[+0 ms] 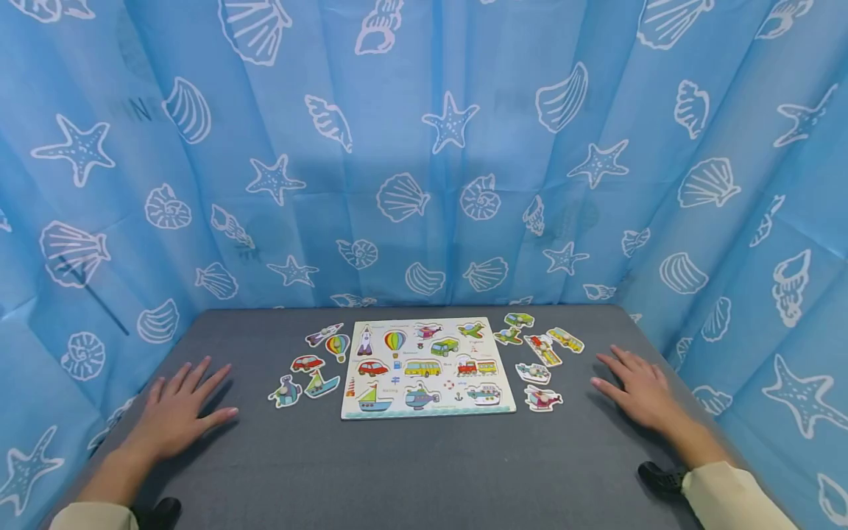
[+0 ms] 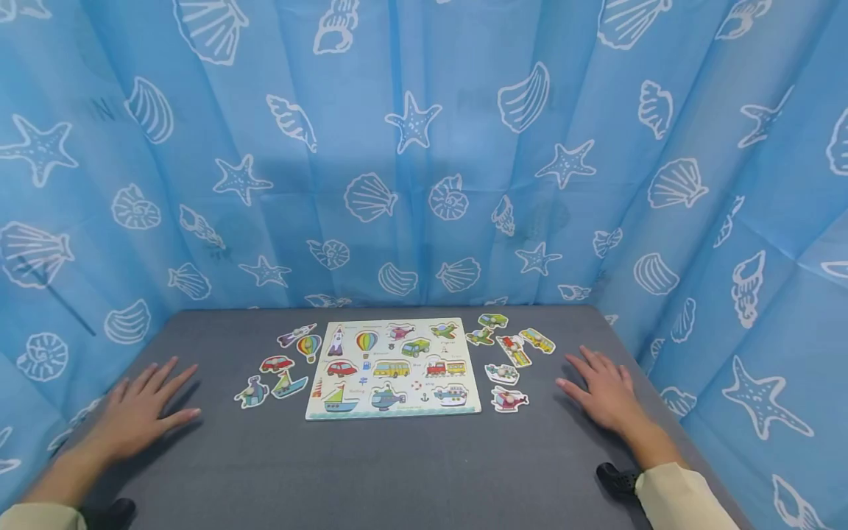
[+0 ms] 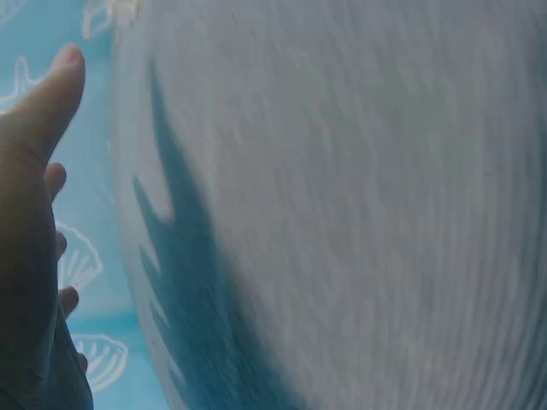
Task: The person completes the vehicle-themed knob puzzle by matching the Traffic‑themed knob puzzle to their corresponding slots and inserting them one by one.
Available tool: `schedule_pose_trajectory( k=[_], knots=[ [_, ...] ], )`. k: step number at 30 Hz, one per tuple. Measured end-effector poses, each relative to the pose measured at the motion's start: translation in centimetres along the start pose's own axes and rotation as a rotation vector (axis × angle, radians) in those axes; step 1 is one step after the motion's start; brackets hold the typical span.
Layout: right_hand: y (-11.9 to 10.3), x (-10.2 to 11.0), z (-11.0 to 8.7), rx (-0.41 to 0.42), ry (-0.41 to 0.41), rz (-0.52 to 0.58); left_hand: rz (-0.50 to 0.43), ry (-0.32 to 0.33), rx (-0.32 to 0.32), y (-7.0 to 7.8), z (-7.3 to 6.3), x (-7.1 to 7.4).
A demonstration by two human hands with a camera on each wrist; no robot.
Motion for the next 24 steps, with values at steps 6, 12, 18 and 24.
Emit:
schedule_pose_trajectory(
  k=[6, 12, 18, 24],
  knots=[
    [-1.4, 0.3, -0.3, 0.019, 0.056, 0.108, -0.057, -0.002, -0.002, 1.1, 0.1, 0.2],
    [-2.7, 0.0, -0.4, 0.047, 0.067, 0.293, -0.115, 0.038, -0.002, 1.9, -0.1, 0.2],
    [-4.1, -0.3, -0.8, 0.065, 0.080, 0.425, -0.242, 0.101, -0.035, 3.0, -0.8, 0.6],
    [-5.3, -0.6, -1.0, 0.048, 0.089, 0.516, -0.318, 0.213, -0.041, 4.0, -1.2, 1.6]
  ],
)
Point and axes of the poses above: each hand's wrist, its own z-axis towards the middle knuckle, its own x-axis out of the back of the hand, y = z × x, the point moved 10 cm from there along z, towards the middle knuckle, and after that the axes turned 15 degrees about -y, right-handed, at the moved point
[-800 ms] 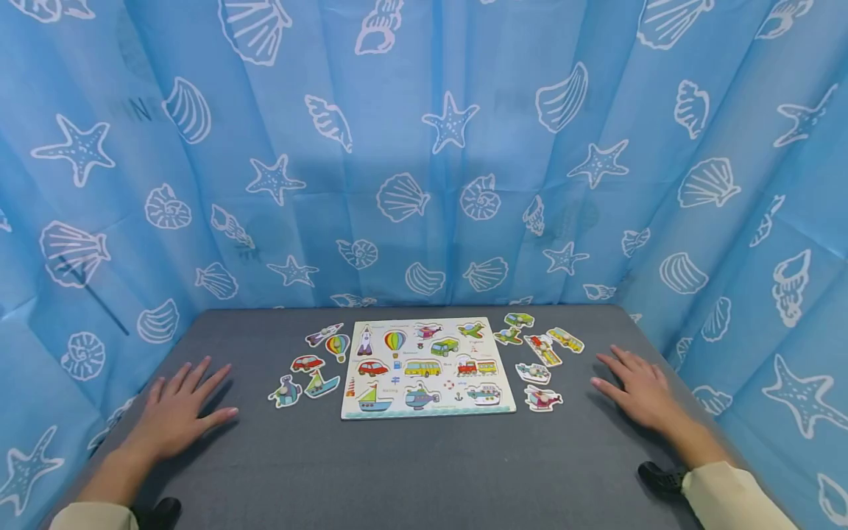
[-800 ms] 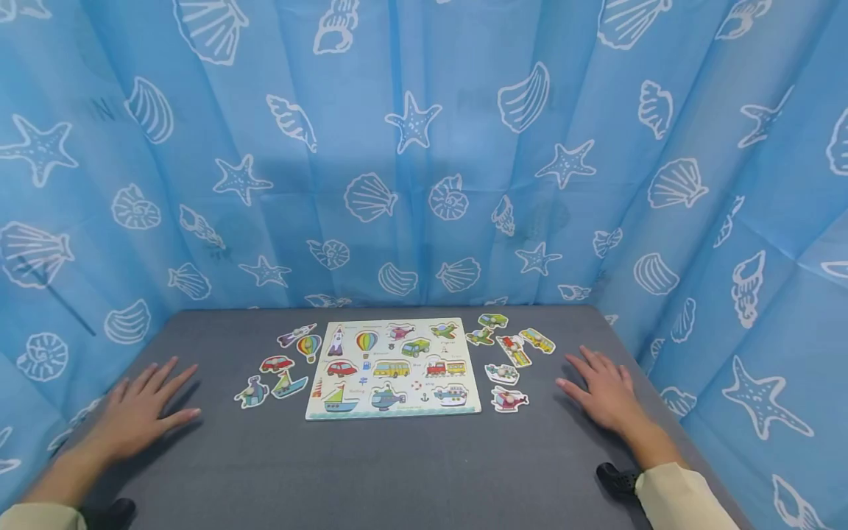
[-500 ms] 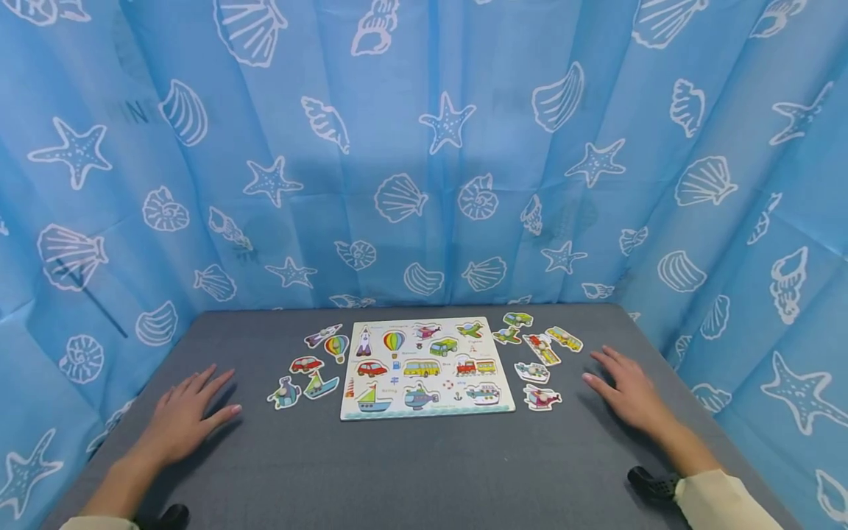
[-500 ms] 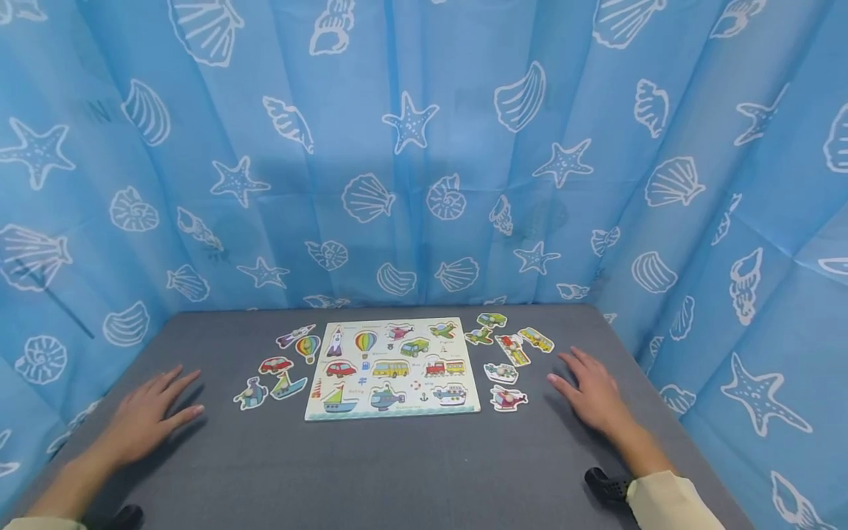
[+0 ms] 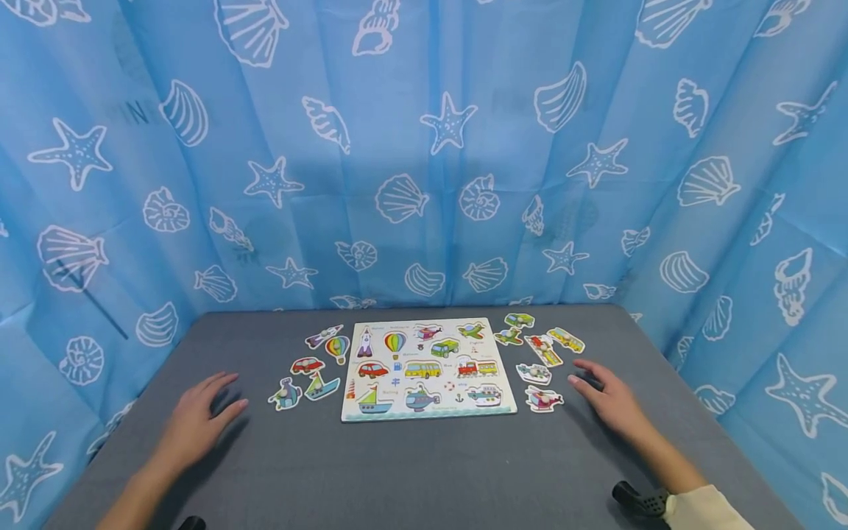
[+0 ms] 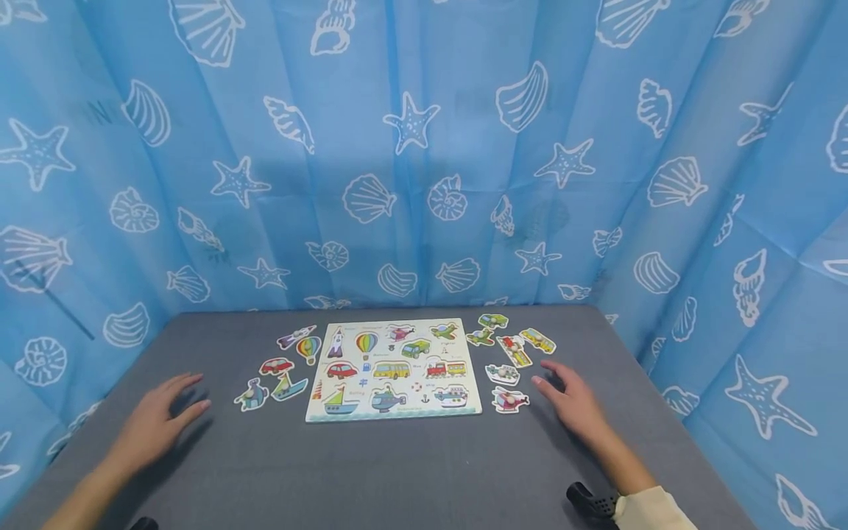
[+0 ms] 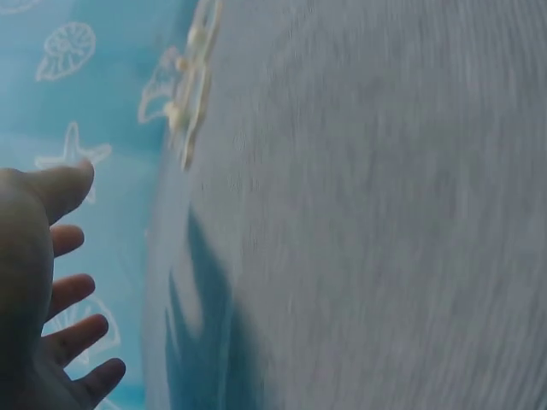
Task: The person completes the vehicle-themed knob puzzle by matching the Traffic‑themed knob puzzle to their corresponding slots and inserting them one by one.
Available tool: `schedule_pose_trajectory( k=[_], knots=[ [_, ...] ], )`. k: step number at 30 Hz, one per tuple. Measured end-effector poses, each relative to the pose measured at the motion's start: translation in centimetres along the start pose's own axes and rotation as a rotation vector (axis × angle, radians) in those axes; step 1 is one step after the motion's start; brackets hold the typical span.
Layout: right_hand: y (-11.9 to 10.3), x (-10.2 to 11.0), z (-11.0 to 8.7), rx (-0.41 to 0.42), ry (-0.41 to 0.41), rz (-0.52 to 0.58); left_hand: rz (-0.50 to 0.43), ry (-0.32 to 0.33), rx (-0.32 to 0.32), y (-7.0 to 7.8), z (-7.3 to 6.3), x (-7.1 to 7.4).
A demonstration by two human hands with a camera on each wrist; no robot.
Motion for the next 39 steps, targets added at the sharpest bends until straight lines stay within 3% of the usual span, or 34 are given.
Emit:
schedule_pose_trajectory(
  k=[6, 14, 17, 21, 28, 33, 39],
  knots=[
    [-0.2, -1.0, -0.2, -0.074, -0.002, 0.081, -0.049, 0.119, -0.057, 2.1, -0.4, 0.5],
    [-0.7, -1.8, -0.2, -0.085, 0.020, 0.087, -0.164, 0.215, -0.093, 4.2, -0.6, 0.2],
    [-0.8, -2.1, -0.2, -0.081, 0.020, 0.089, -0.211, 0.166, -0.040, 4.7, -0.3, -0.5],
    [-1.4, -2.5, -0.3, -0.032, 0.031, 0.094, -0.356, 0.066, 0.030, 5.8, 0.0, -1.6],
    [-2.1, -3.0, 0.0, 0.049, 0.057, 0.079, -0.537, 0.025, -0.007, 8.4, 0.2, -3.0],
    [-2.7, -3.5, 0.2, 0.094, 0.040, 0.065, -0.690, -0.023, 0.032, 9.2, 0.3, -4.5],
    [-2.9, -4.0, 0.3, 0.100, 0.033, 0.048, -0.864, -0.030, 0.047, 10.0, 0.9, -6.5]
  ],
)
Point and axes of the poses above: each hand's wrist, its own z-axis towards the middle knuckle, its own x-axis out of the back of the hand, y = z × x, the point moved 10 cm from there along z, towards the middle knuckle, and after that the axes turned 15 degrees about -y, right-handed, at the moved point
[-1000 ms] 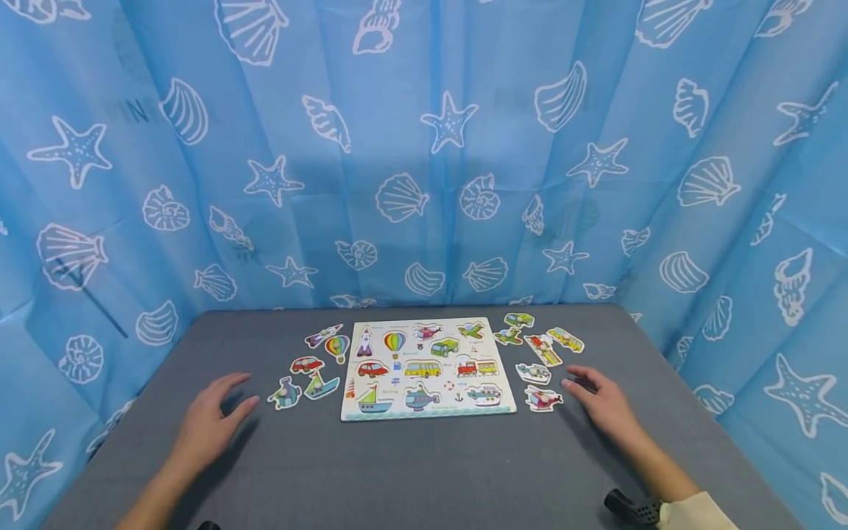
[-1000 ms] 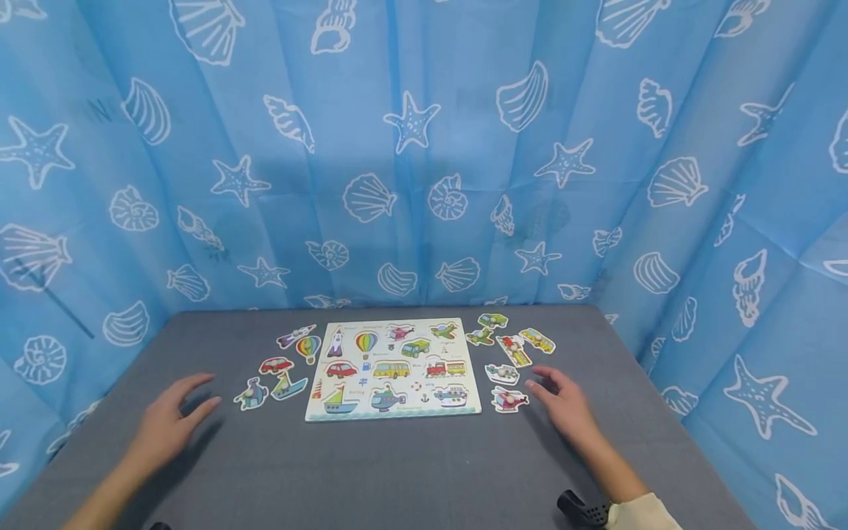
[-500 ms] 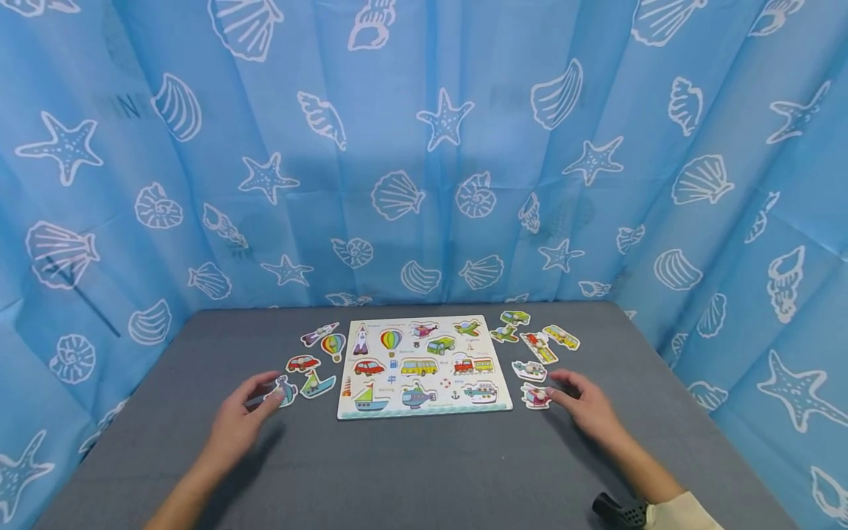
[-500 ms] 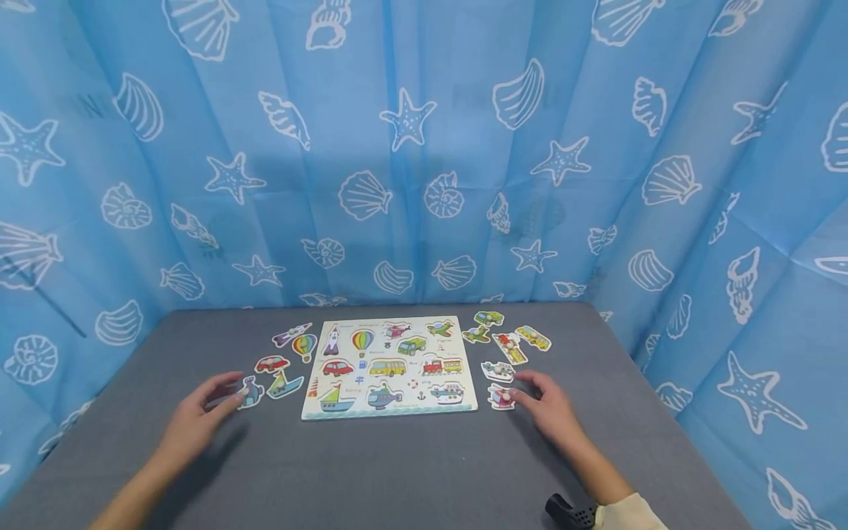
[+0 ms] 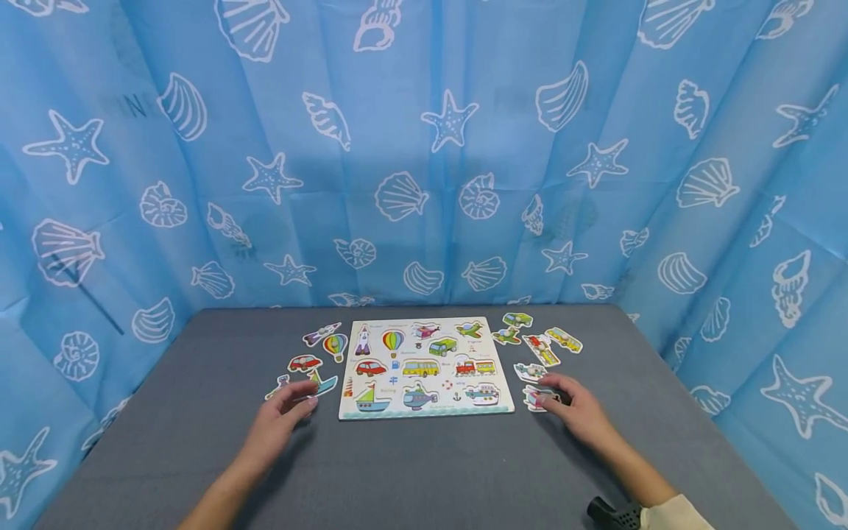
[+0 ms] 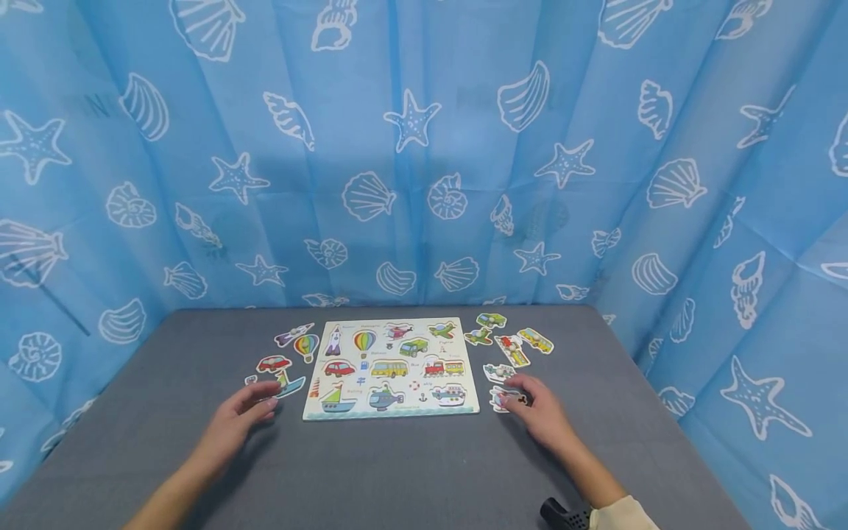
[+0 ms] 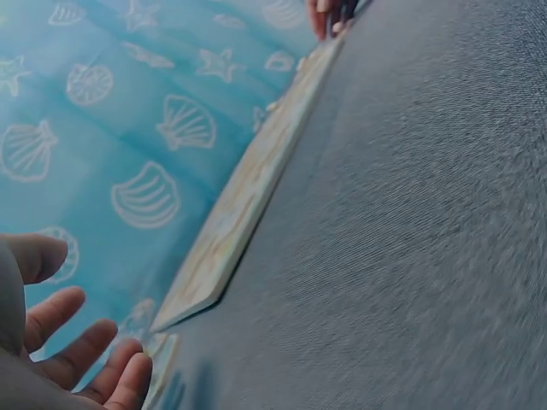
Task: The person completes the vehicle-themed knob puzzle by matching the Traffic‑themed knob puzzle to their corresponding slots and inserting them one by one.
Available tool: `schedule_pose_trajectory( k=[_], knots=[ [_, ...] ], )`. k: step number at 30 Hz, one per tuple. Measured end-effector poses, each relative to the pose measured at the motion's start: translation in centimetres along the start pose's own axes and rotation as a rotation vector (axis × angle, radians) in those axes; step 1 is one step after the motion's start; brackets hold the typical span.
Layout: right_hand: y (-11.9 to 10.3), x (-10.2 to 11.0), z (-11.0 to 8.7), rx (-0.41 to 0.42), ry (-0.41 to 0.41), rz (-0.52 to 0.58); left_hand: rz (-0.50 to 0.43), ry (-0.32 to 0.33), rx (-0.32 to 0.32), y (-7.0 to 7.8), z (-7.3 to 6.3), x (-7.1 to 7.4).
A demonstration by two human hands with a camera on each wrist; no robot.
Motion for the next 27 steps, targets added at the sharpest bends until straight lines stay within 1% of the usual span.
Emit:
schedule_pose_trajectory(
  k=[2, 4, 6, 9, 12, 14, 19, 22, 27],
  knots=[
    [0.3, -0.1, 0.0, -0.028, -0.005, -0.006, -0.017, -0.006, 0.011, -0.4, 0.2, -0.7],
    [0.6, -0.3, 0.1, -0.055, -0.011, -0.011, -0.018, -0.012, 0.027, -0.8, 0.4, -1.5],
    [0.7, -0.4, 0.2, -0.071, -0.021, -0.020, -0.014, -0.021, 0.028, -1.0, 0.7, -2.1],
    [0.3, -0.5, 0.3, -0.050, -0.028, -0.062, 0.034, -0.021, 0.016, -0.8, 1.2, -2.7],
    [-0.4, -0.4, 0.3, 0.007, -0.026, -0.125, 0.095, -0.020, 0.001, -0.6, 1.8, -3.0],
    [-0.8, -0.4, 0.2, 0.043, -0.017, -0.164, 0.128, -0.020, 0.003, -0.6, 2.2, -3.1],
    [-1.1, -0.4, 0.2, 0.093, 0.004, -0.189, 0.188, -0.048, -0.007, -0.5, 3.0, -3.6],
    [-1.1, -0.4, 0.2, 0.099, 0.017, -0.199, 0.252, -0.076, 0.005, -0.6, 3.6, -4.0],
    [-0.7, -0.3, 0.4, 0.050, 0.007, -0.219, 0.395, -0.128, 0.018, -0.7, 4.3, -4.5]
  ],
)
Point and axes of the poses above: each hand's wrist, its own z-axis towards the middle knuckle, its own x-axis out of the back of the hand, y = z × x, the point moved 10 cm from there along z, towards the middle knuckle, and after that the axes turned 15 degrees about -y, right-handed, at the moved point
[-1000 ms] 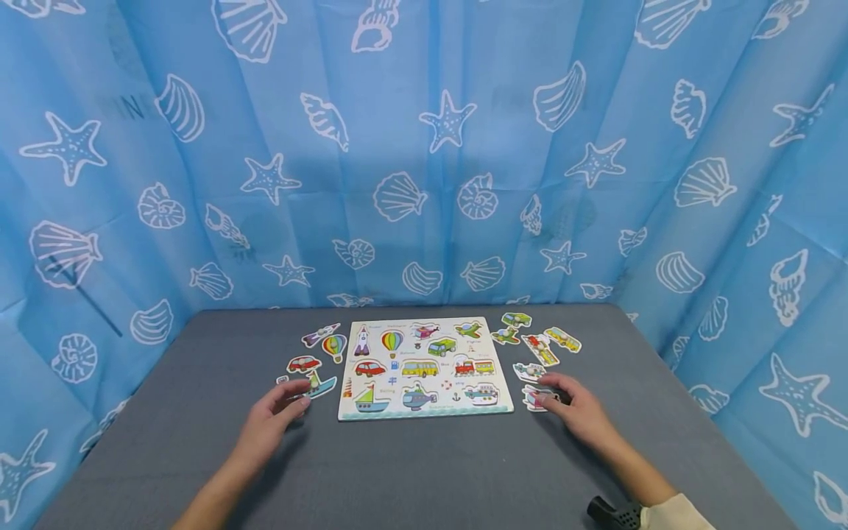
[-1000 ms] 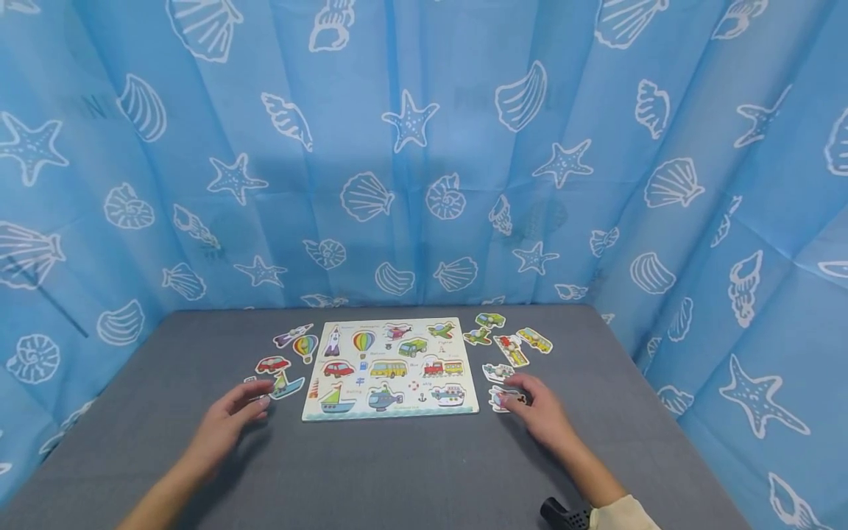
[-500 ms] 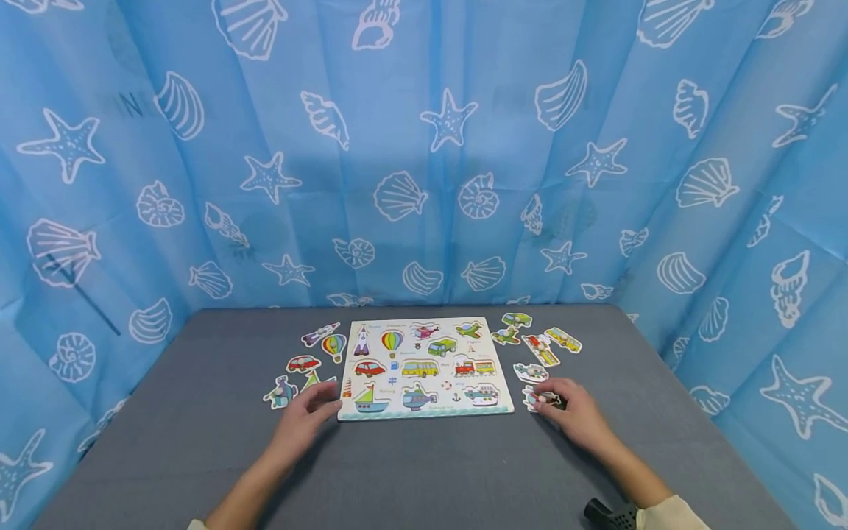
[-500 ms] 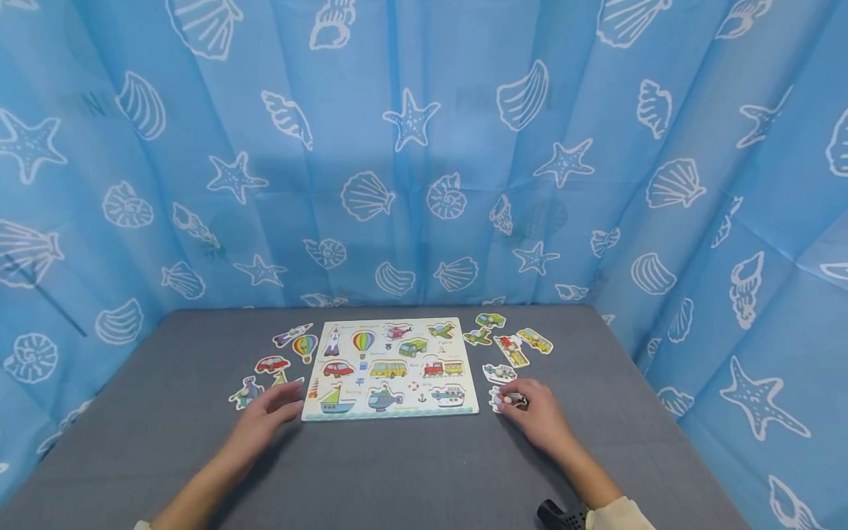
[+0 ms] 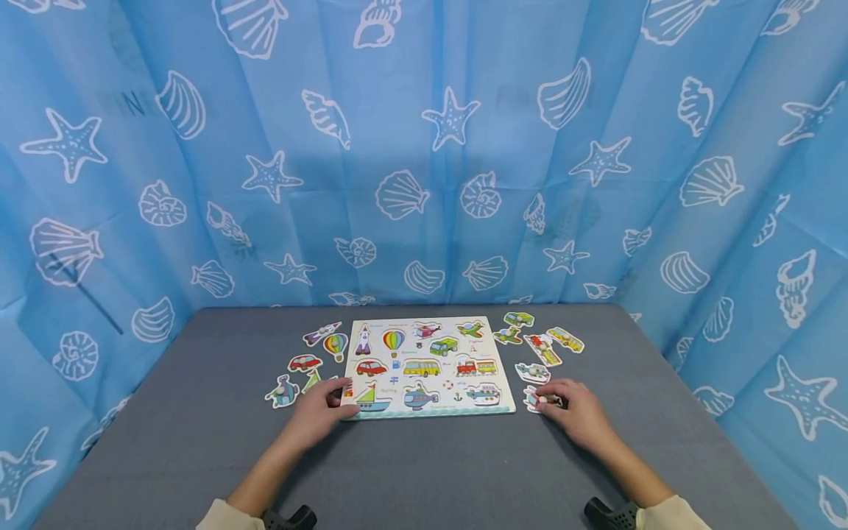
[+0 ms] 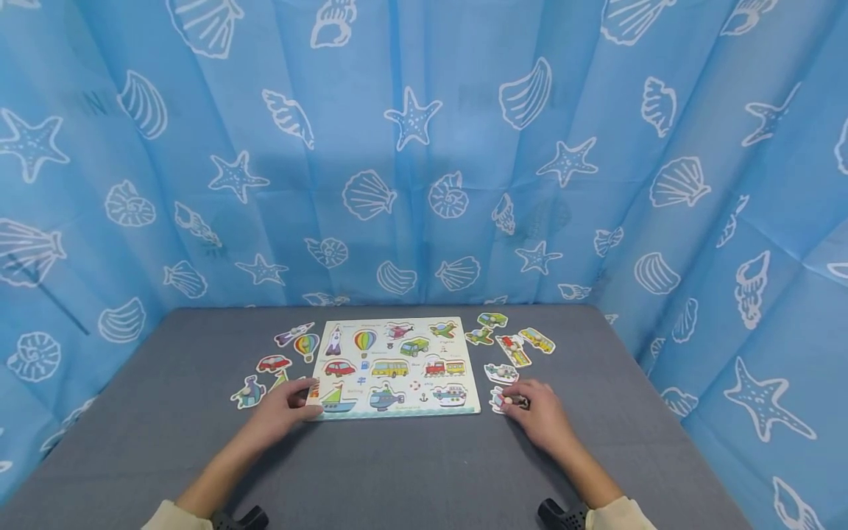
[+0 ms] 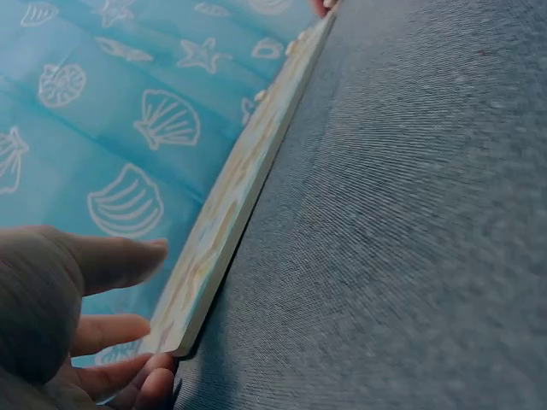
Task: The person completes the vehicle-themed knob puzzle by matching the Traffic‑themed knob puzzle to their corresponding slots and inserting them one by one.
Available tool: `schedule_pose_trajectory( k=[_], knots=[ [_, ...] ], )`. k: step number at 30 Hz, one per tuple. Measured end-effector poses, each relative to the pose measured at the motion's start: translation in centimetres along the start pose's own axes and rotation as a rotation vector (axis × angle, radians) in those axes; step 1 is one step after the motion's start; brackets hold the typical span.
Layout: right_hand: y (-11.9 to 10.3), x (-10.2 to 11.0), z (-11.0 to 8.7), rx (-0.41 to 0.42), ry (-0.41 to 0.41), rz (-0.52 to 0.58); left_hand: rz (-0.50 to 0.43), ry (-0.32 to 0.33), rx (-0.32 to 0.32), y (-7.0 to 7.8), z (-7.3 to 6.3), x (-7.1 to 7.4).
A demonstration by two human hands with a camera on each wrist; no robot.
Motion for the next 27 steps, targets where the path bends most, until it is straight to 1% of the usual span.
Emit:
schedule_pose_trajectory(
  k=[6, 9, 15, 19, 23, 27],
  knots=[
    [0.3, 0.0, 0.0, -0.036, -0.023, -0.016, 0.171, -0.034, -0.026, 0.8, 0.5, -0.5],
    [0.3, 0.0, 0.0, -0.052, -0.023, -0.032, 0.227, -0.042, -0.032, 1.1, 0.6, -0.6],
    [-0.1, 0.0, 0.3, -0.041, -0.024, -0.068, 0.254, -0.056, -0.022, 1.3, 0.7, -0.6],
    [-0.3, 0.0, 0.6, -0.032, -0.050, -0.091, 0.260, -0.082, -0.006, 1.2, 0.8, -0.7],
    [-0.5, -0.1, 1.0, -0.030, -0.111, -0.111, 0.248, -0.101, -0.005, 1.1, 0.8, -0.9],
    [-1.0, -0.2, 1.5, -0.005, -0.199, -0.120, 0.234, -0.108, -0.012, 1.0, 0.8, -1.1]
  ],
)
Point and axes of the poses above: each hand's wrist, its own z-axis towards the middle knuckle, its own x-axis out of the back of the hand, y = z × x, the point moved 10 cm from there along z, towards the middle knuckle, and after that the axes turned 15 degrees about -y, right-handed, at the moved point
